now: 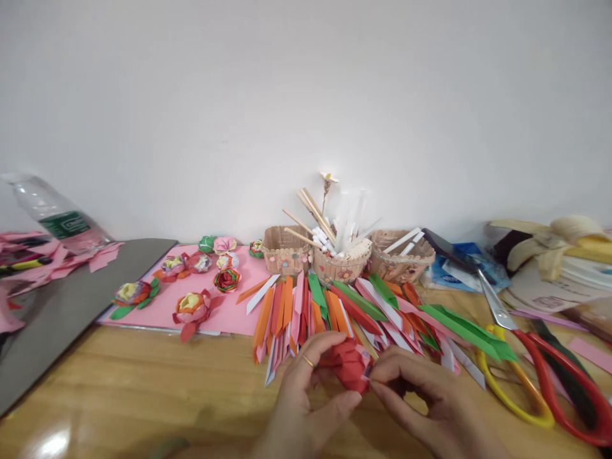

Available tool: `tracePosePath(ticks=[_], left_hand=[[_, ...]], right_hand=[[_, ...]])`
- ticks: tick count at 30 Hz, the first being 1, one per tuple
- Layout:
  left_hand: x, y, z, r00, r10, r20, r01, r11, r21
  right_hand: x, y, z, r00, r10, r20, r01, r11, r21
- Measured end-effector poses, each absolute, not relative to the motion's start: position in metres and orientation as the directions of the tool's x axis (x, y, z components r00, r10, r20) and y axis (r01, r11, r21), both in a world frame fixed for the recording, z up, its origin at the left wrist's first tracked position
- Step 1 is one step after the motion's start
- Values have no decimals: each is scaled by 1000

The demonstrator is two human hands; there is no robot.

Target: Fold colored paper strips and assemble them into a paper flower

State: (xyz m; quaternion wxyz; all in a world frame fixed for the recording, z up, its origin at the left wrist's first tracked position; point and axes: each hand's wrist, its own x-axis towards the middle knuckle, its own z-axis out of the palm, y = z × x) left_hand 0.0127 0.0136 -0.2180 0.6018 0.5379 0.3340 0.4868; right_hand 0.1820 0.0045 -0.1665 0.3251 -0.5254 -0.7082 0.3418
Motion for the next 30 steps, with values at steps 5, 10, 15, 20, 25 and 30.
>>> tracePosePath(ticks=[5,10,15,20,25,30], left_hand=[[11,14,-218,333,925,182,-213,-115,970],[11,16,-222,331,925,188,-202,-125,971],[12,17,-220,319,921,225,-261,-143,955],[12,17,-221,284,943,176,-293,-89,952],[12,16,-224,307,942,138,-312,-38,949],[12,16,-221,384,918,97,-342,43,939]], right_hand=[[181,7,-165,-219,976,3,481,110,-870],[182,7,-162,-215,976,-16,477,91,-874],[184,3,-161,-256,963,88,524,214,-824],[184,2,-166,-277,925,260,510,371,-776],[185,4,-163,-247,957,149,484,255,-837],[185,5,-157,-209,978,-14,446,83,-891]])
